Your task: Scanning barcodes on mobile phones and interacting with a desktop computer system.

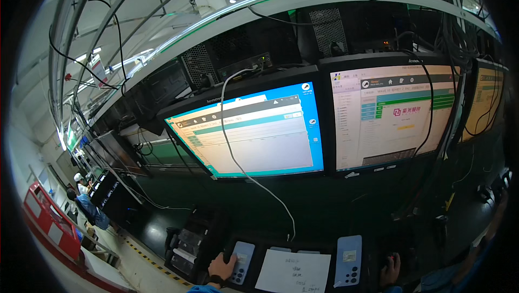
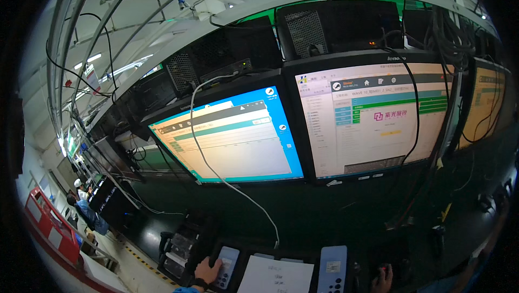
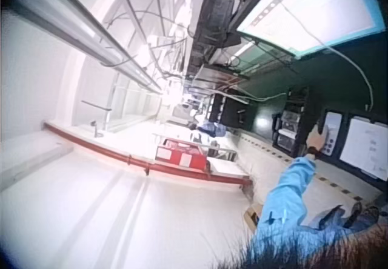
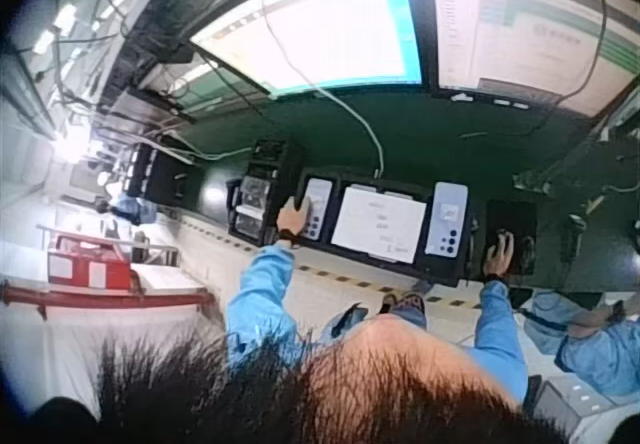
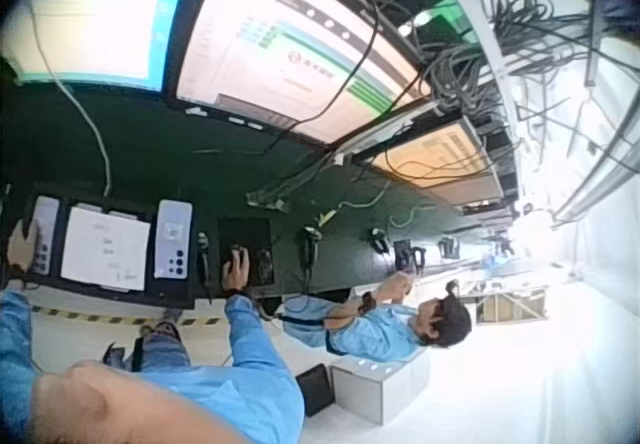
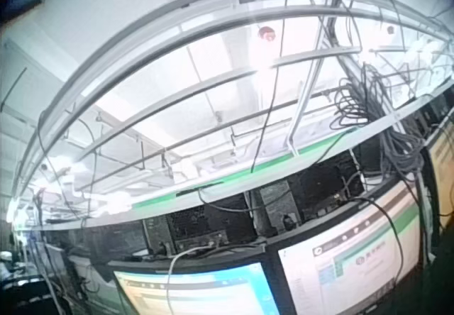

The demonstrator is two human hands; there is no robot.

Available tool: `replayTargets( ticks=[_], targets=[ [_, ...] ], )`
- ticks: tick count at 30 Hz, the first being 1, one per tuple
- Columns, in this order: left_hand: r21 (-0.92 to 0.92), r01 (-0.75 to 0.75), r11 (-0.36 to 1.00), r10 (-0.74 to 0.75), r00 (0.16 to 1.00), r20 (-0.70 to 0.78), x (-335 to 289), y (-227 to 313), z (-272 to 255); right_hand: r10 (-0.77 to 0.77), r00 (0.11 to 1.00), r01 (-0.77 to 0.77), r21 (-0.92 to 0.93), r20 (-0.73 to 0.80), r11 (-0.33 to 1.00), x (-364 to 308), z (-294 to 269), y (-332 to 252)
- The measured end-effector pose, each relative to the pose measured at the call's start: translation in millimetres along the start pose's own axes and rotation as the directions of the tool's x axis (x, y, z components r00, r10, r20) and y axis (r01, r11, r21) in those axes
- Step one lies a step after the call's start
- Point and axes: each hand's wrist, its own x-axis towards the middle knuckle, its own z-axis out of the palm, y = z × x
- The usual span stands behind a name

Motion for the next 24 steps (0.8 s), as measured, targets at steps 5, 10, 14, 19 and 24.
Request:
replayTargets(
  ticks=[5, 10, 14, 19, 24],
  targets=[
    [0.01, 0.009, 1.0, -0.009, 1.0, -0.002, -0.9, -0.9, 3.8, -0.006, 1.0, 0.005, 0.046, 0.003, 0.999, -1.1, -10.3, -13.8],
    [0.004, 0.014, 1.0, -0.014, 1.0, -0.024, -8.4, -7.6, 1.3, -0.044, 0.999, 0.044, 0.056, 0.006, 0.997, -0.5, -12.4, -14.1],
    [0.018, 0.005, 1.0, -0.005, 1.0, -0.03, 1.7, -13.3, 11.1, -0.099, 0.995, 0.099, 0.0, -0.034, 0.995, -2.8, -1.3, -4.9],
    [-0.013, -0.063, 0.998, 0.062, 0.996, -0.06, -0.7, 5.1, -0.9, 0.076, 0.987, -0.064, 0.084, -0.145, 0.994, 6.7, -30.7, -68.8],
    [-0.075, -0.011, 0.997, 0.013, 1.0, 0.024, 4.2, -7.5, 5.6, 0.212, 0.971, -0.092, 0.649, -0.108, 0.755, 39.0, -63.7, -166.8]
  ],
)
